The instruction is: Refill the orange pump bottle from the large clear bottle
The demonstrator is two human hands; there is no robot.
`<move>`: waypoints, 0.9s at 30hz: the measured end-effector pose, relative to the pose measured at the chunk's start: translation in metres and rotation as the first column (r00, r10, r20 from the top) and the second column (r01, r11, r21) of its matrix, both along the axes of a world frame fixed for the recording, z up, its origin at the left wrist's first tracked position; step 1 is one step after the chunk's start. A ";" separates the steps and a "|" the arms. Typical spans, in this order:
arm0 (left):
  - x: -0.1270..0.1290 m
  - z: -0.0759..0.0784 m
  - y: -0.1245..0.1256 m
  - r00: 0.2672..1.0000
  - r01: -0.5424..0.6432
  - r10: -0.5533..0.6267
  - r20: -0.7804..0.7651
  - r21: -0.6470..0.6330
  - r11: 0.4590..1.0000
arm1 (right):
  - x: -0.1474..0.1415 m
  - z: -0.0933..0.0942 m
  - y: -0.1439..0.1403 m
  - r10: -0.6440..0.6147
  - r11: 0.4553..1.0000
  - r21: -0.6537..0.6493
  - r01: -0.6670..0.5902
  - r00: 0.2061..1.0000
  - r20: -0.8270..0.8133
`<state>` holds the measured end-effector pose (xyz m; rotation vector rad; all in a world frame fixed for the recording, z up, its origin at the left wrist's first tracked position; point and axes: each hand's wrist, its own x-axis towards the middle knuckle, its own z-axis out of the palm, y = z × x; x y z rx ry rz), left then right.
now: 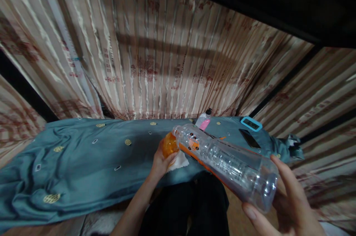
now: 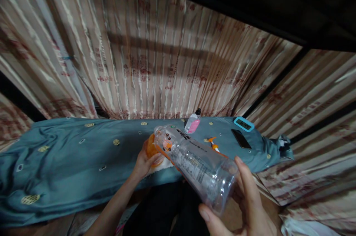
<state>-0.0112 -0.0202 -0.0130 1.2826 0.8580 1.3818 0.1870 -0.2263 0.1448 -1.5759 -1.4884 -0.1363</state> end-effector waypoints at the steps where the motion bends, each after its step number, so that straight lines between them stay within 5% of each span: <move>1: 0.000 -0.001 0.000 1.000 0.001 -0.001 0.004 0.000 1.000 | 0.002 -0.001 0.001 0.012 1.000 -0.002 -0.012 1.000 0.006; 27: 0.000 -0.002 0.001 1.000 0.003 -0.002 -0.004 0.055 0.998 | -0.001 0.002 0.002 -0.033 0.999 -0.005 0.033 0.999 -0.039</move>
